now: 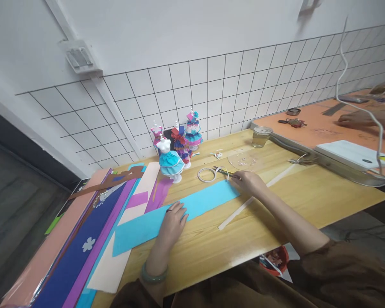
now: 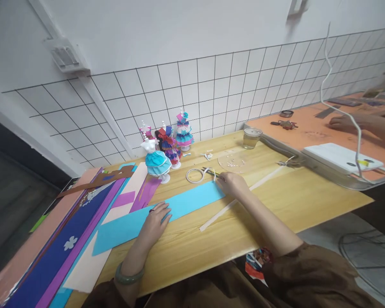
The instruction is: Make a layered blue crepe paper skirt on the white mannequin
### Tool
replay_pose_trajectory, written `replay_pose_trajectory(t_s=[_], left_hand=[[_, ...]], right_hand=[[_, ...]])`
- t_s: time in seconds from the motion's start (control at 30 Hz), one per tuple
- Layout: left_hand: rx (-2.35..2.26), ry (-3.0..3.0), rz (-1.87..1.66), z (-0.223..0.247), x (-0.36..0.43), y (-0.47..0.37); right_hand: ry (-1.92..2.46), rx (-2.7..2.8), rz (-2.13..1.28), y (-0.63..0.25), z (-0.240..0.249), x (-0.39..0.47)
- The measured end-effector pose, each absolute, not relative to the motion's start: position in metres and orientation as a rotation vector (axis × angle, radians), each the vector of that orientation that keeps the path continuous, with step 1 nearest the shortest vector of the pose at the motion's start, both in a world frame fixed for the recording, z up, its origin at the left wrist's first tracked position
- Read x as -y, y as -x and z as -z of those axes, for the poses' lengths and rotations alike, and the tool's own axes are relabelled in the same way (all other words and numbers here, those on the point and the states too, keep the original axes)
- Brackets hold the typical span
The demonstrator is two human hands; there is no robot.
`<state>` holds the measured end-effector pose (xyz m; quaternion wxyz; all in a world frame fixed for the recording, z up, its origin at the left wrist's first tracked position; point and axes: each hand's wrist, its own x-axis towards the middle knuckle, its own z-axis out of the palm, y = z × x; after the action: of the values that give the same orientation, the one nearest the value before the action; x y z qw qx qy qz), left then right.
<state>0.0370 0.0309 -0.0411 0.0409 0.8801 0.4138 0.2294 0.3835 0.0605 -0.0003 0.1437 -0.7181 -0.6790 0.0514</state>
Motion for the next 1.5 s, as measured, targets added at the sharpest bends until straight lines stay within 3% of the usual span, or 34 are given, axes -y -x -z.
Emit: replay_pose_trajectory(t_s=[0.37,0.83,1.5], left_hand=[[-1.251,-2.71,-0.759,0.046,-0.033,-0.035],[-1.267,-2.656,-0.793,0.044,-0.03,-0.037],[-1.248,-2.575,-0.732,0.038,-0.024,-0.039]], right_hand=[[2.256,1.855,-0.099,-0.366,-0.001,-0.093],[1.91,1.955,0.046,-0.387,0.007,-0.068],[1.958,1.797,-0.638,-0.367,0.015,-0.076]])
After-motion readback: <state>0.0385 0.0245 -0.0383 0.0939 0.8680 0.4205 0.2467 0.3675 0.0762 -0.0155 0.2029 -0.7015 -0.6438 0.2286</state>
